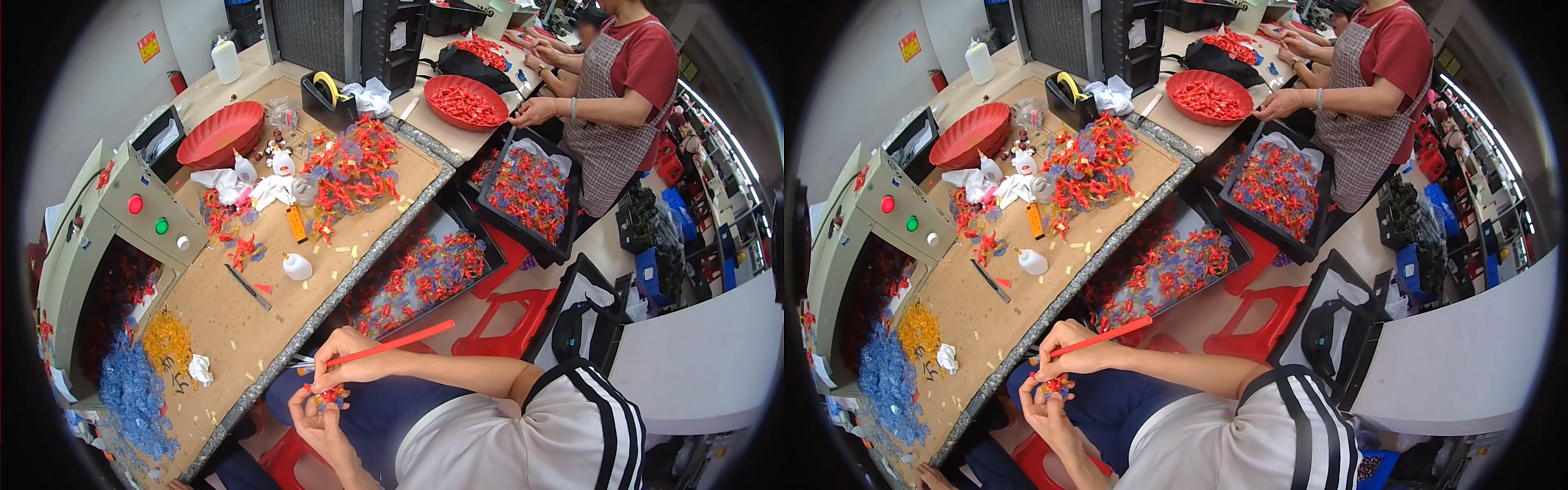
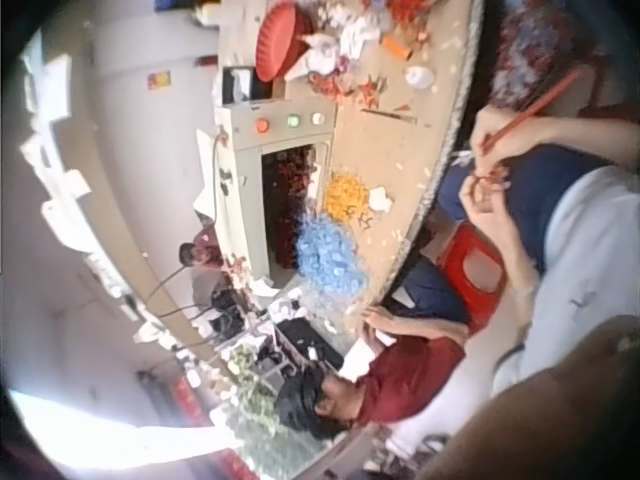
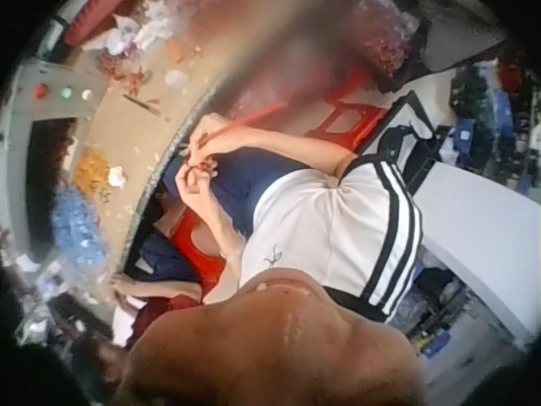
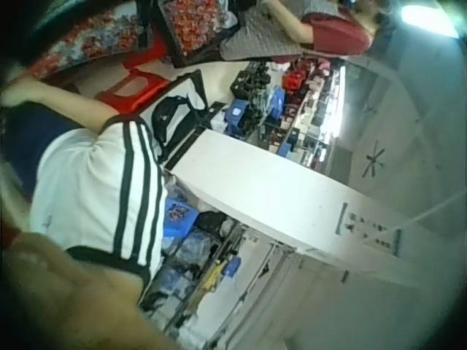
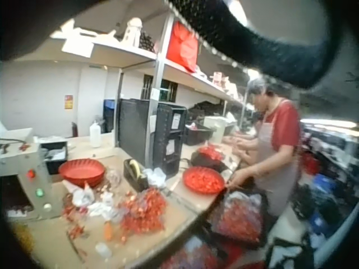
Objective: Assemble small plastic components and paint details onto a toy figure.
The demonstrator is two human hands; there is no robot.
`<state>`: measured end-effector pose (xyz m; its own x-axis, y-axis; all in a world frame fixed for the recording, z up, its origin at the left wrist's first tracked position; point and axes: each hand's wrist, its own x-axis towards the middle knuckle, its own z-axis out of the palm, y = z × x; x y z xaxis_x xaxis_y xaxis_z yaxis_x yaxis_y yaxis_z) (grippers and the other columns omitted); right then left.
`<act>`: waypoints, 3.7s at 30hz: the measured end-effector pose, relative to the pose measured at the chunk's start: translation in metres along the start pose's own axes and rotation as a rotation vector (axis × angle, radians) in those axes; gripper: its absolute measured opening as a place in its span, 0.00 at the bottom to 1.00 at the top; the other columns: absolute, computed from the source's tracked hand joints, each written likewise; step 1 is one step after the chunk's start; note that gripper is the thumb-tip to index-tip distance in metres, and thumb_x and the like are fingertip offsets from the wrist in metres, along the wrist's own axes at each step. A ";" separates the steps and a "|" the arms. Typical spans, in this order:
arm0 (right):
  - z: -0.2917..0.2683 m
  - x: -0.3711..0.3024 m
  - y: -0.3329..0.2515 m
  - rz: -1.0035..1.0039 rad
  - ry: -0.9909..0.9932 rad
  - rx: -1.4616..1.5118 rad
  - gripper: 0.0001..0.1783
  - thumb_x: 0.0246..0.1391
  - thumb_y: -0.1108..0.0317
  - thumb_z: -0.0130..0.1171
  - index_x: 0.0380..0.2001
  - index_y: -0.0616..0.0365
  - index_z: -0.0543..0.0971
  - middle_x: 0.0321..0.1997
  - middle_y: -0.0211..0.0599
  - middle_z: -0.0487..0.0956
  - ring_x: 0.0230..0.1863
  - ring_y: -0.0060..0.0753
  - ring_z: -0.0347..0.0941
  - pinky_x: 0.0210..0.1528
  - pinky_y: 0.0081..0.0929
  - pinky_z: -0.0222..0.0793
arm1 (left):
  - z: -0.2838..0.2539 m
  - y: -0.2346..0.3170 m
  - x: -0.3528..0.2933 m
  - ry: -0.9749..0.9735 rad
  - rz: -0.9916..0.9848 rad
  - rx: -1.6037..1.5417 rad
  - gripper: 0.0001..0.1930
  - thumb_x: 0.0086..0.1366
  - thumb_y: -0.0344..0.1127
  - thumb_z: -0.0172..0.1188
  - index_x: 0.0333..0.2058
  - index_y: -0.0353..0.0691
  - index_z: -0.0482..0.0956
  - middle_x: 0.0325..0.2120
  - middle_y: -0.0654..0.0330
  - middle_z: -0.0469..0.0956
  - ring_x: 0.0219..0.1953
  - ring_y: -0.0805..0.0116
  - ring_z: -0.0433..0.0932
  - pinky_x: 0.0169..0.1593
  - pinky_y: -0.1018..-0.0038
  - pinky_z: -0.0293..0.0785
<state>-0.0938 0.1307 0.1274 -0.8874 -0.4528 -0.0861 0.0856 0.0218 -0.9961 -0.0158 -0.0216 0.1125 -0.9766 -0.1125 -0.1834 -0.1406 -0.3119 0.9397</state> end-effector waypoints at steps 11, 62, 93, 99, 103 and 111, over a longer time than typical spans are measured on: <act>-0.002 0.009 -0.003 0.062 -0.063 0.237 0.03 0.47 0.75 0.66 0.25 0.64 0.83 0.25 0.36 0.82 0.27 0.19 0.76 0.29 0.21 0.73 | 0.010 0.010 0.001 0.069 0.074 -0.051 0.18 0.61 0.28 0.60 0.47 0.34 0.66 0.33 0.49 0.79 0.30 0.65 0.81 0.28 0.80 0.74; -0.006 -0.012 0.000 0.147 -0.090 0.286 0.18 0.56 0.69 0.62 0.48 0.66 0.78 0.34 0.34 0.81 0.37 0.18 0.76 0.38 0.17 0.72 | 0.005 0.000 0.004 0.070 -0.054 -0.205 0.14 0.59 0.19 0.52 0.44 0.30 0.66 0.31 0.47 0.80 0.29 0.65 0.81 0.32 0.75 0.79; 0.004 -0.023 -0.029 -0.387 0.148 -0.323 0.06 0.54 0.68 0.60 0.30 0.58 0.82 0.28 0.33 0.81 0.28 0.33 0.73 0.34 0.25 0.62 | 0.011 0.003 -0.001 0.276 0.291 0.358 0.18 0.53 0.16 0.56 0.44 0.32 0.66 0.29 0.55 0.80 0.31 0.75 0.80 0.35 0.82 0.77; -0.005 -0.014 -0.026 -0.298 0.389 -0.219 0.09 0.60 0.73 0.53 0.29 0.65 0.80 0.30 0.38 0.81 0.28 0.21 0.73 0.34 0.19 0.68 | 0.006 0.004 -0.003 0.215 0.141 0.153 0.20 0.53 0.16 0.56 0.44 0.33 0.64 0.28 0.55 0.80 0.31 0.77 0.78 0.35 0.82 0.76; -0.008 -0.017 -0.025 -0.209 0.099 0.170 0.10 0.60 0.74 0.53 0.28 0.68 0.80 0.28 0.37 0.79 0.27 0.20 0.74 0.31 0.18 0.70 | 0.006 0.005 -0.003 0.139 0.132 0.161 0.21 0.52 0.17 0.57 0.45 0.33 0.63 0.28 0.55 0.80 0.31 0.78 0.77 0.35 0.82 0.75; -0.012 -0.014 -0.032 -0.229 0.169 -0.094 0.09 0.56 0.76 0.53 0.25 0.68 0.80 0.27 0.35 0.80 0.24 0.19 0.73 0.30 0.18 0.67 | 0.006 0.006 -0.005 0.059 0.210 0.288 0.22 0.53 0.15 0.55 0.46 0.34 0.61 0.29 0.55 0.79 0.31 0.74 0.79 0.36 0.80 0.77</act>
<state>-0.0896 0.1473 0.1600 -0.9424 -0.3008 0.1464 -0.1604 0.0220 -0.9868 -0.0126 -0.0173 0.1213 -0.9792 -0.2025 0.0136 0.0135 0.0018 0.9999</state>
